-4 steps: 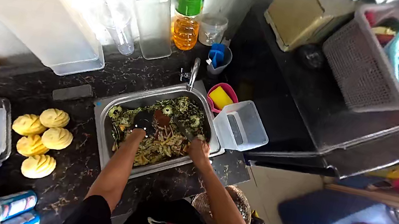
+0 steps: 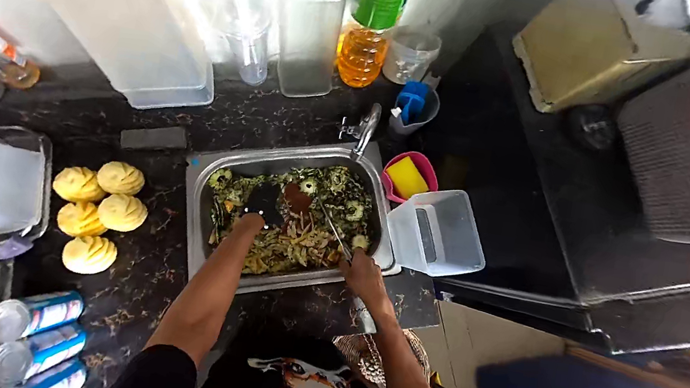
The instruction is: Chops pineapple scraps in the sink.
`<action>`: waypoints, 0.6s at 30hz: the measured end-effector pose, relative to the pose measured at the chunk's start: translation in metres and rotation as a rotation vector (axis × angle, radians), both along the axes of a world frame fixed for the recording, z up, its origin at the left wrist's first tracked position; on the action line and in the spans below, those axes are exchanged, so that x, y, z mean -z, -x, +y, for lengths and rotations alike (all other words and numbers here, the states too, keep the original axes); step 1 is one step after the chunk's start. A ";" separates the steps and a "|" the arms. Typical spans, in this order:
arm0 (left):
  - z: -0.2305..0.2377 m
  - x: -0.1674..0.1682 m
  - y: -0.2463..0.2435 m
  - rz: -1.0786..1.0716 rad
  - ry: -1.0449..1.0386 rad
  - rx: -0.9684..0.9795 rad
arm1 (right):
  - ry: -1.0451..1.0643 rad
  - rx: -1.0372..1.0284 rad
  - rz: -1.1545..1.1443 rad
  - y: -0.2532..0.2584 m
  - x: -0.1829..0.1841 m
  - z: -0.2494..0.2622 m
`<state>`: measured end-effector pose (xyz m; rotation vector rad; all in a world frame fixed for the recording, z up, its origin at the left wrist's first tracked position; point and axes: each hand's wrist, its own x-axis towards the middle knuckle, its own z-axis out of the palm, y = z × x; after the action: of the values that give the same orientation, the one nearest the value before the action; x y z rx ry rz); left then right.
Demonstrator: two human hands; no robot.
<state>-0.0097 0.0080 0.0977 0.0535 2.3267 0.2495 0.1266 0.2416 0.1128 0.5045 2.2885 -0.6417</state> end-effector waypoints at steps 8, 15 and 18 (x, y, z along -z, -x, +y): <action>-0.025 0.121 0.002 0.203 -0.162 -0.118 | 0.206 0.149 -0.014 -0.003 0.035 0.000; 0.008 -0.018 -0.004 0.113 -0.151 -0.232 | 0.290 0.111 0.067 0.019 0.037 0.002; -0.006 0.009 -0.029 0.293 -0.179 -0.241 | 0.288 0.061 -0.009 0.036 0.043 -0.015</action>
<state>0.0195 0.0018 0.0887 -0.1096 2.5959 0.6065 0.0901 0.2262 0.0697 0.4371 2.1313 -0.9780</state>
